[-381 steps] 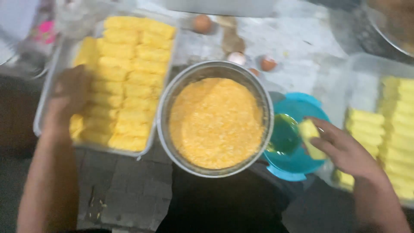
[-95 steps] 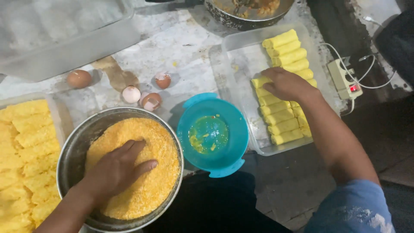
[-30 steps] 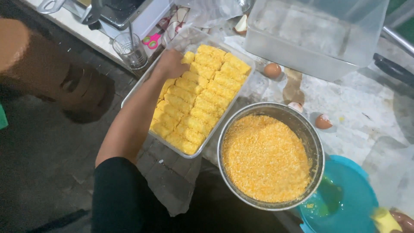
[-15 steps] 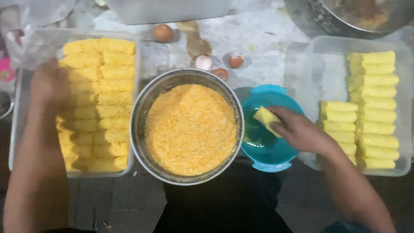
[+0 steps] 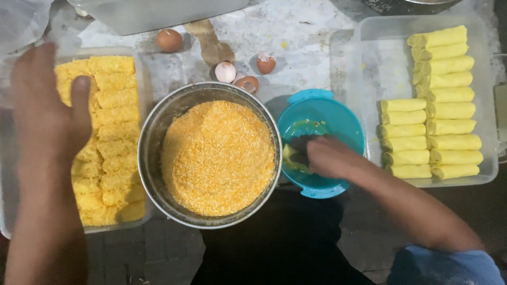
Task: The person repeatedly picks up yellow rolled food items, dips them in a bowl of beaten egg, then coats them in a bowl of breadcrumbs before placing them into a tray. The process is repeated continuously throughout the clip.
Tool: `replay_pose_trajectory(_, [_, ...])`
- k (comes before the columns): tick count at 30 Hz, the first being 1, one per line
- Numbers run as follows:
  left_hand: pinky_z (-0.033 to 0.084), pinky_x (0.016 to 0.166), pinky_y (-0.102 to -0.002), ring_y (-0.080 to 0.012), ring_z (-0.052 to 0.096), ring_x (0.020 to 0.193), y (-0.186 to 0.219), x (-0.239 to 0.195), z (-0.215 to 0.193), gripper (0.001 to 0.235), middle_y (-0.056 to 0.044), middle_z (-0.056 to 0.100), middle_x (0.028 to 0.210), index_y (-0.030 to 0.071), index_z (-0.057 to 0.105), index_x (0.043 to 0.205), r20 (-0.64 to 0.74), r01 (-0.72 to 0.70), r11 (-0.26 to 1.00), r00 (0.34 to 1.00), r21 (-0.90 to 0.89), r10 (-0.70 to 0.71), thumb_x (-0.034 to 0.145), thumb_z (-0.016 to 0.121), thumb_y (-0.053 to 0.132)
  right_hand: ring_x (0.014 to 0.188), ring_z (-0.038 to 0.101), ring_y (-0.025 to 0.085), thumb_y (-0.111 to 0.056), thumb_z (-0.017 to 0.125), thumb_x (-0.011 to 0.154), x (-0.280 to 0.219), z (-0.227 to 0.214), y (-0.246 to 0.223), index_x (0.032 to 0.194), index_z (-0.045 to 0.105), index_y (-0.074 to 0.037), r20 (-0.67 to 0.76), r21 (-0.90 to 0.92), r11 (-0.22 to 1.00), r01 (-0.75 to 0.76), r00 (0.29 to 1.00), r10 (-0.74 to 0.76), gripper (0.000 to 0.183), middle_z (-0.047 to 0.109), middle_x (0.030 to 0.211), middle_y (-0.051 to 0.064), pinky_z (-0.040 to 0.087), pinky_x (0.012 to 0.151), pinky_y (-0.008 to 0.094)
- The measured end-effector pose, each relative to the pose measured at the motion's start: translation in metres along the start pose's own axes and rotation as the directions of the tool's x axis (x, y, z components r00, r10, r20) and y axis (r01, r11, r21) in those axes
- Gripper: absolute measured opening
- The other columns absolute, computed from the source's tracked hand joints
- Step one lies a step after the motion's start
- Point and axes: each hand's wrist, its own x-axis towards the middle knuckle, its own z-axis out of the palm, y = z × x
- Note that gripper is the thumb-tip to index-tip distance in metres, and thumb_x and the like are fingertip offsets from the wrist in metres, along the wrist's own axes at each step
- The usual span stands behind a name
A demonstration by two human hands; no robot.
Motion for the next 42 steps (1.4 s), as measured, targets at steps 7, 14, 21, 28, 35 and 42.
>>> replay_pose_trajectory(7, [0.059, 0.069, -0.043, -0.0272, 0.069, 0.08, 0.113, 0.023, 0.016, 0.027, -0.009, 0.073, 0.093, 0.006, 0.068, 0.111, 0.152, -0.628, 0.752, 0.738, -0.198, 0.657, 0.095, 0.067, 0.027, 0.1, 0.062, 0.043, -0.023, 0.078, 0.075, -0.006, 0.026, 0.018, 0.119, 0.046, -0.006, -0.379, -0.145, 0.989, 0.04, 0.921, -0.093, 0.057, 0.051, 0.128, 0.018, 0.057, 0.066, 0.054])
replay_pose_trajectory(14, [0.051, 0.073, -0.036, -0.0206, 0.07, 0.084, 0.115, 0.024, 0.104, 0.026, 0.002, 0.067, 0.08, 0.022, 0.066, 0.093, 0.232, -0.62, 0.765, 0.729, -0.173, 0.644, 0.1, 0.05, 0.041, 0.101, 0.064, 0.041, -0.011, 0.057, 0.087, 0.007, 0.043, -0.005, 0.126, 0.051, -0.003, -0.393, -0.11, 0.991, 0.074, 0.913, -0.111, 0.04, 0.057, 0.113, 0.019, 0.059, 0.075, 0.051])
replay_pose_trajectory(21, [0.056, 0.071, -0.038, -0.0239, 0.071, 0.084, 0.111, 0.031, 0.084, 0.021, -0.001, 0.07, 0.081, 0.02, 0.069, 0.095, 0.362, -0.446, 0.857, 0.778, -0.257, 0.513, 0.096, 0.057, 0.038, 0.105, 0.065, 0.048, -0.02, 0.064, 0.081, -0.01, 0.014, -0.001, 0.124, 0.039, -0.009, -0.207, 0.028, 1.0, -0.011, 0.978, 0.016, 0.051, 0.063, 0.12, 0.022, 0.053, 0.087, 0.058])
replay_pose_trajectory(28, [0.057, 0.074, -0.041, -0.0269, 0.071, 0.087, 0.106, 0.03, 0.083, 0.023, -0.002, 0.073, 0.089, 0.02, 0.07, 0.105, 0.439, -0.381, 0.878, 0.762, -0.29, 0.476, 0.095, 0.057, 0.037, 0.109, 0.066, 0.031, -0.011, 0.041, 0.1, 0.003, 0.034, 0.022, 0.108, 0.064, -0.008, -0.732, -0.338, 0.936, -0.101, 0.653, -0.194, 0.024, 0.066, 0.107, 0.012, 0.056, 0.087, 0.045])
replay_pose_trajectory(35, [0.057, 0.074, -0.041, -0.026, 0.072, 0.087, 0.108, 0.033, 0.083, 0.024, -0.001, 0.074, 0.09, 0.021, 0.07, 0.106, 0.472, -0.361, 0.888, 0.754, -0.284, 0.457, 0.095, 0.057, 0.037, 0.109, 0.066, 0.031, -0.004, 0.05, 0.09, 0.007, 0.032, 0.015, 0.123, 0.06, -0.003, -0.605, -0.39, 0.92, -0.035, 0.763, -0.227, 0.034, 0.066, 0.11, 0.013, 0.056, 0.088, 0.042])
replay_pose_trajectory(42, [0.057, 0.075, -0.042, -0.0287, 0.071, 0.089, 0.107, 0.032, 0.081, 0.023, -0.004, 0.075, 0.092, 0.017, 0.071, 0.109, 0.471, -0.322, 0.886, 0.757, -0.334, 0.453, 0.095, 0.059, 0.03, 0.111, 0.063, 0.05, -0.018, 0.064, 0.085, -0.032, -0.001, -0.015, 0.132, 0.045, 0.002, -0.102, 0.368, 0.928, 0.058, 0.995, -0.021, 0.055, 0.065, 0.119, 0.029, 0.052, 0.09, 0.058])
